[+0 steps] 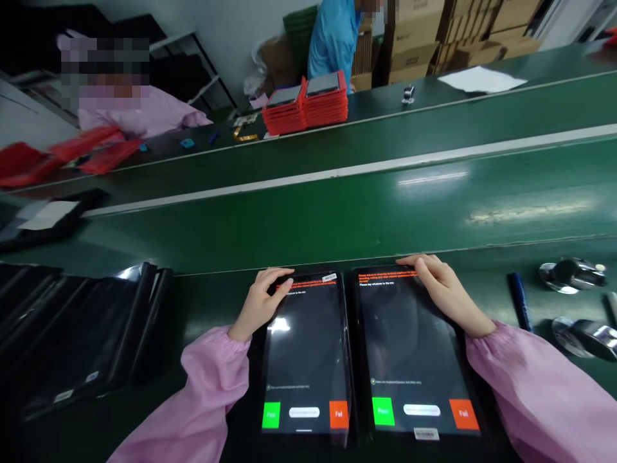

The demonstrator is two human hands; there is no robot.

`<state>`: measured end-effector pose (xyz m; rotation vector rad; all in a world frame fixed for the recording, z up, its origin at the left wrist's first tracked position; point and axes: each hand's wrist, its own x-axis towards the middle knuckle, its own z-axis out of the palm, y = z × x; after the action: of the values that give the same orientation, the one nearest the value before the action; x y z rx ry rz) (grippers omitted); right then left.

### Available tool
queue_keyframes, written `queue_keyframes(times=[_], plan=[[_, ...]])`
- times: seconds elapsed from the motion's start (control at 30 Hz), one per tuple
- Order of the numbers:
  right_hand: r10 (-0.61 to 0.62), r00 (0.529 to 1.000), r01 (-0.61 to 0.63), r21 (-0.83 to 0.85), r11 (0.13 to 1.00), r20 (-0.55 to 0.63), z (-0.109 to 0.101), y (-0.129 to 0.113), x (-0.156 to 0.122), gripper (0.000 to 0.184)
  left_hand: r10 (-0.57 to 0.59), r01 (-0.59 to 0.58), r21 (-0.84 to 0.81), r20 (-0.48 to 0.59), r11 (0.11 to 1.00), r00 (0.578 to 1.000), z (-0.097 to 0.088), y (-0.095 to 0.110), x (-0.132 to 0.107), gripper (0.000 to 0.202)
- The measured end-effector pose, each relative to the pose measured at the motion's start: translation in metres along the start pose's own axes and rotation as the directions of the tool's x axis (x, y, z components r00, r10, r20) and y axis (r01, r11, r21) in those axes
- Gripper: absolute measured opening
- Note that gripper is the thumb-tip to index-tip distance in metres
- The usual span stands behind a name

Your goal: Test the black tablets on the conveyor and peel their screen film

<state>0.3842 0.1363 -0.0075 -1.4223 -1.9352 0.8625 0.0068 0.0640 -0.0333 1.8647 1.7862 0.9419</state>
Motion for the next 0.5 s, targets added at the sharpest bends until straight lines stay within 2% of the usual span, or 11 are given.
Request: queue_keyframes(times=[0.2, 0.5], plan=[[0.017, 1.0, -0.017, 0.048, 0.999, -0.008, 0.001, -0.001, 0.0, 0.074, 0.002, -0.003, -0.043, -0.015, 0.999, 1.0, 0.001, -0.004, 0.0, 0.029], [-0.047, 0.998, 0.049, 0.045, 0.998, -0.038, 0.01, -0.005, 0.001, 0.083, 0.03, -0.035, -0.073, -0.064, 0.997, 0.998, 0.0, -0.013, 0.006, 0.036]])
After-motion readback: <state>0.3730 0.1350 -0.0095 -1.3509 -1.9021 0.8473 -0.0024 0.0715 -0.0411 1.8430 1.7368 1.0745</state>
